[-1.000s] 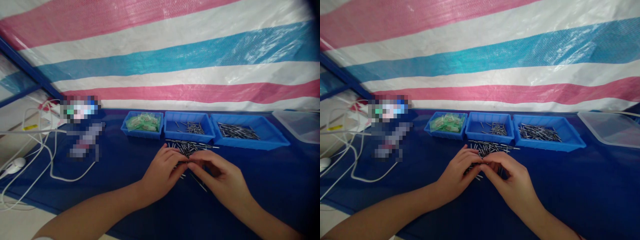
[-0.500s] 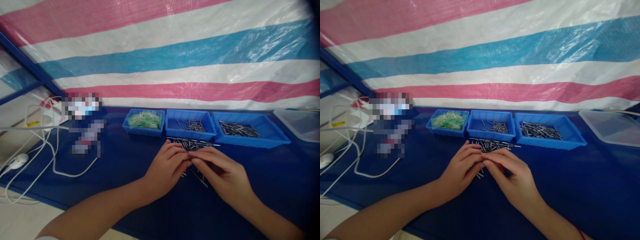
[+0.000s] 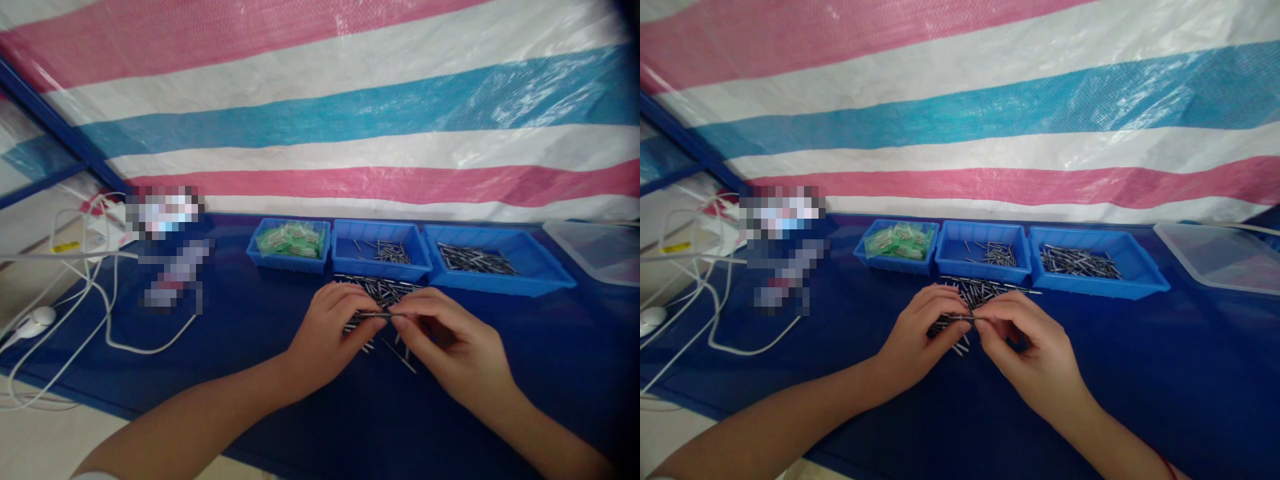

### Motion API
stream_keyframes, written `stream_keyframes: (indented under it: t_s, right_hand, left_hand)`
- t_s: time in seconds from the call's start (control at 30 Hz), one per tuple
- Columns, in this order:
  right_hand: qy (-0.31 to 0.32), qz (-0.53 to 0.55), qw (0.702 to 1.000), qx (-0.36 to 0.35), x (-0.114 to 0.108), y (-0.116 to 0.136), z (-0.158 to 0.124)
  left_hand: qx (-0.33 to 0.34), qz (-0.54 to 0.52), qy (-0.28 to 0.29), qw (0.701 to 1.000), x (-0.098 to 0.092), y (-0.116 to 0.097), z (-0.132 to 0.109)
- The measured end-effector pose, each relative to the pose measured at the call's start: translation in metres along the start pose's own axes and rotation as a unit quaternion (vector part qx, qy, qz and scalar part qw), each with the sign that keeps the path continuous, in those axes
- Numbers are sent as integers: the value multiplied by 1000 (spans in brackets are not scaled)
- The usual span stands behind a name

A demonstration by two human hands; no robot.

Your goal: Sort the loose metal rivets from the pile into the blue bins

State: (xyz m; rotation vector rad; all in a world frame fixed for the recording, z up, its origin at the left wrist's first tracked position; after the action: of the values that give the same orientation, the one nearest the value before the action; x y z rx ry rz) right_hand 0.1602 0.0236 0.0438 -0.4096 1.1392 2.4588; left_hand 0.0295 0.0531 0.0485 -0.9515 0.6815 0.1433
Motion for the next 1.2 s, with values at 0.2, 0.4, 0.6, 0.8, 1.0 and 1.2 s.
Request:
stream_keyframes:
  t_s: [0.2, 0.4, 0.6, 0.8, 1.0, 1.2]
  right_hand:
    - [48, -63, 997, -16, -3, 0, 10]
    - [-88, -286, 954, 24, -78, -28, 22]
    - [-26, -480, 875, 47, -96, -67, 24]
    - [-11, -408, 912, -36, -60, -36, 22]
    - [18, -332, 937, -104, -28, -6, 16]
    - [48, -256, 959, -114, -15, 3, 13]
  left_hand:
    - [-16, 6, 6, 1000, -1, 2, 1]
    - [20, 111, 70, 991, 17, 1, -5]
    - [55, 191, 124, 972, 34, 1, -14]
    - [58, 217, 100, 969, 32, 1, -14]
    - [53, 232, 108, 965, 34, 4, -12]
    - [41, 246, 96, 964, 37, 6, -12]
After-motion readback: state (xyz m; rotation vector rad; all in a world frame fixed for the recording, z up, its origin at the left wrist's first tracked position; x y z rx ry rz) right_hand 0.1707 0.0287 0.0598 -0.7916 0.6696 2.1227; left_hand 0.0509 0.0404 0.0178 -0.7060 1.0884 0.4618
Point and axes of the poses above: each hand's wrist, its own z-axis towards the middle knuckle, its own x-axis out of the palm, y = z × x, the point moved 9 cm from there along z, towards the middle knuckle, and after that the axes turned 8 degrees about -x, right-handed, at the moved point
